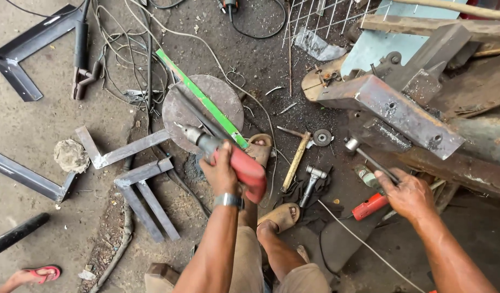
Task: Drilling holes into a metal frame using a power drill in a workshop.
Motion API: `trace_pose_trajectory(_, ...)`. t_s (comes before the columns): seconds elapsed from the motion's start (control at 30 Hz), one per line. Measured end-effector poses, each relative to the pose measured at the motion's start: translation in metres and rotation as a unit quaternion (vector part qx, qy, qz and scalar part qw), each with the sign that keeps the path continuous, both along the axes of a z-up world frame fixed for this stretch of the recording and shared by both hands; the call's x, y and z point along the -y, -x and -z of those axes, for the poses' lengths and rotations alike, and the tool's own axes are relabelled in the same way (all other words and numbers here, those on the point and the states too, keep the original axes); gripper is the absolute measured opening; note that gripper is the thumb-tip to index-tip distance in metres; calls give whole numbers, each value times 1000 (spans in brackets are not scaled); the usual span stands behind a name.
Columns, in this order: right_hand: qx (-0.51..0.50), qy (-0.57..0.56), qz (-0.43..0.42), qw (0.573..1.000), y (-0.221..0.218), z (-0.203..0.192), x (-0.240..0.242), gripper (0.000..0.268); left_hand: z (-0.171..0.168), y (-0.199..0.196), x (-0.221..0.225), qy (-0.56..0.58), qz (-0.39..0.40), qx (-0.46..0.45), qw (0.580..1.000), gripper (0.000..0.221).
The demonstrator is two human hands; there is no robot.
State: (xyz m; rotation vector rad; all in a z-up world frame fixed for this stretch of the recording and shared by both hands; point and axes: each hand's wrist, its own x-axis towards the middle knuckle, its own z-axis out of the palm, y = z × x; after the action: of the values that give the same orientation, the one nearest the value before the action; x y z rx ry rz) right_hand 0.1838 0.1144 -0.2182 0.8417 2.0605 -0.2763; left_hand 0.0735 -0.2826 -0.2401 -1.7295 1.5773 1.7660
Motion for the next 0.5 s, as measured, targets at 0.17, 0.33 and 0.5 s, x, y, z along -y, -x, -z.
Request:
trace_pose_trajectory(0.17,-7,-10,16,1000,-1,-7,2,77,43,62,4,70,-19,4,997,70)
trace_pose_trajectory(0.33,-12,-12,12,1000,-8,-4,1,60,68,105,9,45,-17,73,996,52)
trace_pose_trajectory(0.5,-11,-2,33,999,1,-16,6,65,120,123,19,192,-19,136,972,83)
